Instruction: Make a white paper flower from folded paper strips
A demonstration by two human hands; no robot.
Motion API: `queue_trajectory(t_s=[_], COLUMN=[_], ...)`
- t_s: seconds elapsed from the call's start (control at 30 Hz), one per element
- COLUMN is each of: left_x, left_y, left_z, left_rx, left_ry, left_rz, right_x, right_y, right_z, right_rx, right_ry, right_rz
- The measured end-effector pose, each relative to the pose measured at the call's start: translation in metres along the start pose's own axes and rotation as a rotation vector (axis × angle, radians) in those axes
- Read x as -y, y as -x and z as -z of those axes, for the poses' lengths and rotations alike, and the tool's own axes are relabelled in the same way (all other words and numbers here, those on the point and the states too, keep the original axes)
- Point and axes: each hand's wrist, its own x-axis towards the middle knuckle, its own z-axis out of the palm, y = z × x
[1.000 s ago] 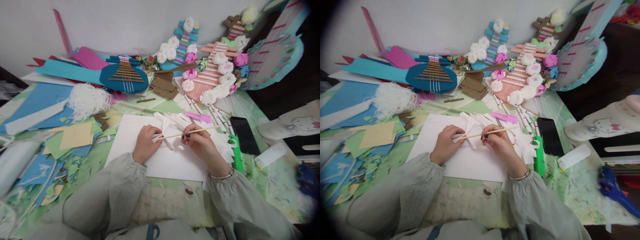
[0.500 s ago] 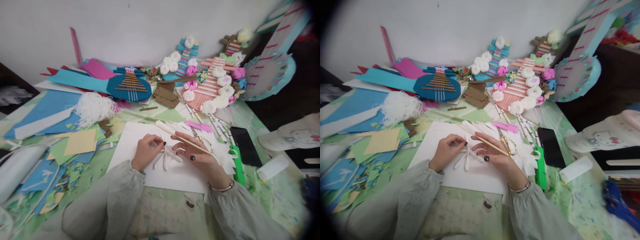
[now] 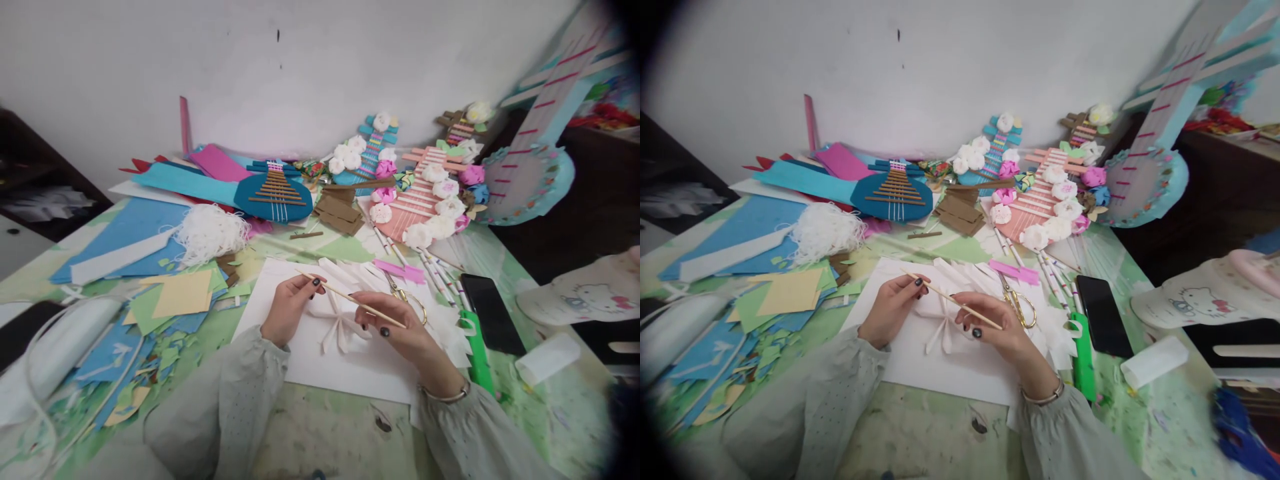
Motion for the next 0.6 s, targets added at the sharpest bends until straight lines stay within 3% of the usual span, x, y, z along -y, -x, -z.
queue_trajectory(t_s=[0.13,0.27,0.37,0.6], left_x=[-0.003,-0.007,-0.01,-0.014], left_y=[-0.001,0.006,0.011,0.013], left_z=[0.004,0.0,-0.004,-0.006], left_rx=[0.03,0.107,0.136,0.086], left_ry=[-0.05,-0.22,-0.318,-0.422], left_rz=[-0.025,-0.066,-0.086,-0.117], right_x=[0.006,0.006,0.004,-0.001], right_y=[0.0,0.002,0.004,0.006], right_z=[0.0,-0.013,-0.025,-0.03], right_rx=[-0.153,-0.271,-0.269,-0.233], right_ry=[0.034,0.171,0.279,0.439], right_rz=[-0.003,-0.125,-0.168,-0.065])
